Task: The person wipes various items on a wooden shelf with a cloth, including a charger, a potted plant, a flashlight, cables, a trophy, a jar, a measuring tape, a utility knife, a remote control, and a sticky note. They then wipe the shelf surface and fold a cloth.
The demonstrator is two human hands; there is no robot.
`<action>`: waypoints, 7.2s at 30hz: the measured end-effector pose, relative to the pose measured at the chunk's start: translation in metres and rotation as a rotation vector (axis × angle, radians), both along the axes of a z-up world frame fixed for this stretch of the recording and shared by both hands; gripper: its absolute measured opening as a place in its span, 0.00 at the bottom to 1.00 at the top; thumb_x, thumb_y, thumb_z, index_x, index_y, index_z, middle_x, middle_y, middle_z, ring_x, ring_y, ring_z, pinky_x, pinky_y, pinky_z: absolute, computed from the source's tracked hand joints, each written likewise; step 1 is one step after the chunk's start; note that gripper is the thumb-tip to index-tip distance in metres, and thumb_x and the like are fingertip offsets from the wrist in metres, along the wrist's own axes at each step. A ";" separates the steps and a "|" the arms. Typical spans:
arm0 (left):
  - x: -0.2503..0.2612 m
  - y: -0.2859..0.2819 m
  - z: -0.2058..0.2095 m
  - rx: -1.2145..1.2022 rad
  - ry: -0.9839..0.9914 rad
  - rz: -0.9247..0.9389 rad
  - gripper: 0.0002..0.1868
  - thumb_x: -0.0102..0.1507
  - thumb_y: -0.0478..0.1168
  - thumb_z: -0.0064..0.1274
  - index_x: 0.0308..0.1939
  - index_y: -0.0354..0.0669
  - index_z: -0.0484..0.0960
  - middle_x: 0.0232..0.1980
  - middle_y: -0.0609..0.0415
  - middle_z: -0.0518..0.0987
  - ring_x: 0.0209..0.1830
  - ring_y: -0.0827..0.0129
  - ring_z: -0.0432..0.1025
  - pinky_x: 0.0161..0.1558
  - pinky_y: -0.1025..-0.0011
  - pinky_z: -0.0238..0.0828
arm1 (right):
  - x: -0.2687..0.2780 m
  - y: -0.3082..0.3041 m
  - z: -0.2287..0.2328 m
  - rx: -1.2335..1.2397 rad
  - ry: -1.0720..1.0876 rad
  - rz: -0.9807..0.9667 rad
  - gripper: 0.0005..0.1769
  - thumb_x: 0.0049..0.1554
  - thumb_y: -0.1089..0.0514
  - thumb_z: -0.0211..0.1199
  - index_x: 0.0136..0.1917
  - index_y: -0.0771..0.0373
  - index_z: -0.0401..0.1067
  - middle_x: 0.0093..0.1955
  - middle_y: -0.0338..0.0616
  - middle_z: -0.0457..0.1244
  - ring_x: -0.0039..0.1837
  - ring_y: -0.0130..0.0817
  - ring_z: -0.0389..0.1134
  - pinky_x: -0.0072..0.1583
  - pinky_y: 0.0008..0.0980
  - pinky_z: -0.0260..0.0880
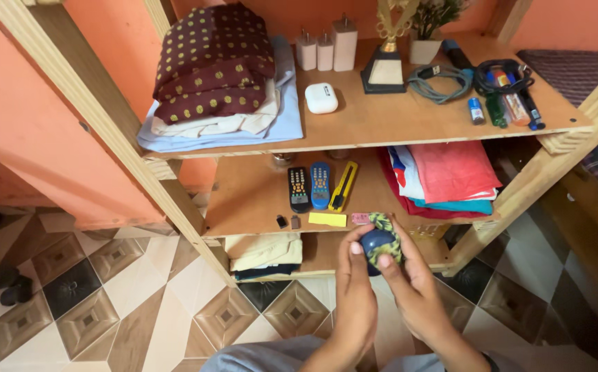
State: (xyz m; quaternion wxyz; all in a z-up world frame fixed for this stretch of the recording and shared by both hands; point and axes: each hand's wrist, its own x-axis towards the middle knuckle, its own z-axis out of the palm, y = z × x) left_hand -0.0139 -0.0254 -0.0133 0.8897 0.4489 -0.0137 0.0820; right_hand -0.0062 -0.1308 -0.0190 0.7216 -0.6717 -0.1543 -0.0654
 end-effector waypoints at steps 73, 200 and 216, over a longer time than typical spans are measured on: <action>0.076 -0.009 0.012 0.422 -0.038 -0.418 0.14 0.71 0.32 0.54 0.60 0.38 0.84 0.38 0.56 0.83 0.32 0.80 0.71 0.35 0.77 0.72 | 0.074 -0.083 0.006 -0.552 -0.527 -0.569 0.30 0.57 0.77 0.48 0.71 0.69 0.69 0.70 0.58 0.65 0.71 0.44 0.68 0.69 0.37 0.66; 0.045 0.023 0.091 -0.406 -0.020 -0.341 0.20 0.71 0.37 0.48 0.65 0.33 0.66 0.62 0.38 0.77 0.63 0.56 0.73 0.64 0.59 0.72 | 0.025 -0.049 0.097 -0.838 -0.911 -0.528 0.32 0.48 0.54 0.78 0.64 0.62 0.75 0.52 0.49 0.70 0.46 0.37 0.72 0.47 0.31 0.71; 0.118 0.087 -0.012 0.670 0.058 0.155 0.07 0.69 0.35 0.50 0.49 0.41 0.81 0.46 0.51 0.84 0.49 0.63 0.77 0.45 0.70 0.72 | 0.149 -0.088 0.161 -1.014 -0.133 -0.278 0.26 0.59 0.54 0.69 0.71 0.55 0.76 0.46 0.48 0.70 0.42 0.43 0.70 0.44 0.42 0.67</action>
